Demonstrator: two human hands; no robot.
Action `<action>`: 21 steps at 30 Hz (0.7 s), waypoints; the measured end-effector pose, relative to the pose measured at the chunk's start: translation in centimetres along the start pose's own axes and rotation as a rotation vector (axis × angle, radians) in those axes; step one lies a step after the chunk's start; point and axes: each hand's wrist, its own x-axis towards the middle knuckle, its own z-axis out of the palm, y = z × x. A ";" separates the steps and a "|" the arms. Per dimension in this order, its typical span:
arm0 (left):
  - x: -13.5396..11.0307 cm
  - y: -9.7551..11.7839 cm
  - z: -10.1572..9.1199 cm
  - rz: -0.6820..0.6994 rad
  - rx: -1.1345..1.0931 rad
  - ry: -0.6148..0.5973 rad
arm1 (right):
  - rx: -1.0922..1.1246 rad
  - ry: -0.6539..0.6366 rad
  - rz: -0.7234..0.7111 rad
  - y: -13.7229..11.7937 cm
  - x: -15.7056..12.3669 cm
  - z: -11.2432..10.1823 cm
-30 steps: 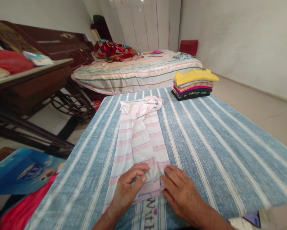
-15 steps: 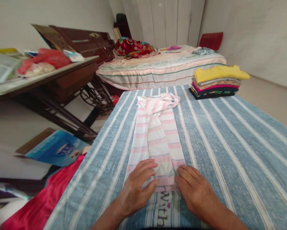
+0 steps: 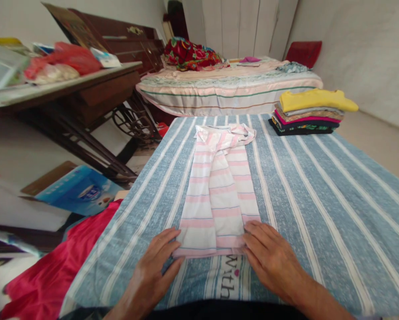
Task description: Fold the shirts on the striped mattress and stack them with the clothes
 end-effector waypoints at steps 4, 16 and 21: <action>0.2 0.2 0.2 -0.006 -0.034 0.037 | 0.051 -0.013 -0.034 -0.3 1.6 0.4; -0.2 0.1 0.7 -0.027 -0.067 0.093 | 0.143 -0.170 -0.067 1.6 3.9 -1.2; -0.3 -0.1 0.8 -0.017 -0.061 0.072 | -0.036 -0.322 -0.132 -0.8 2.6 -0.6</action>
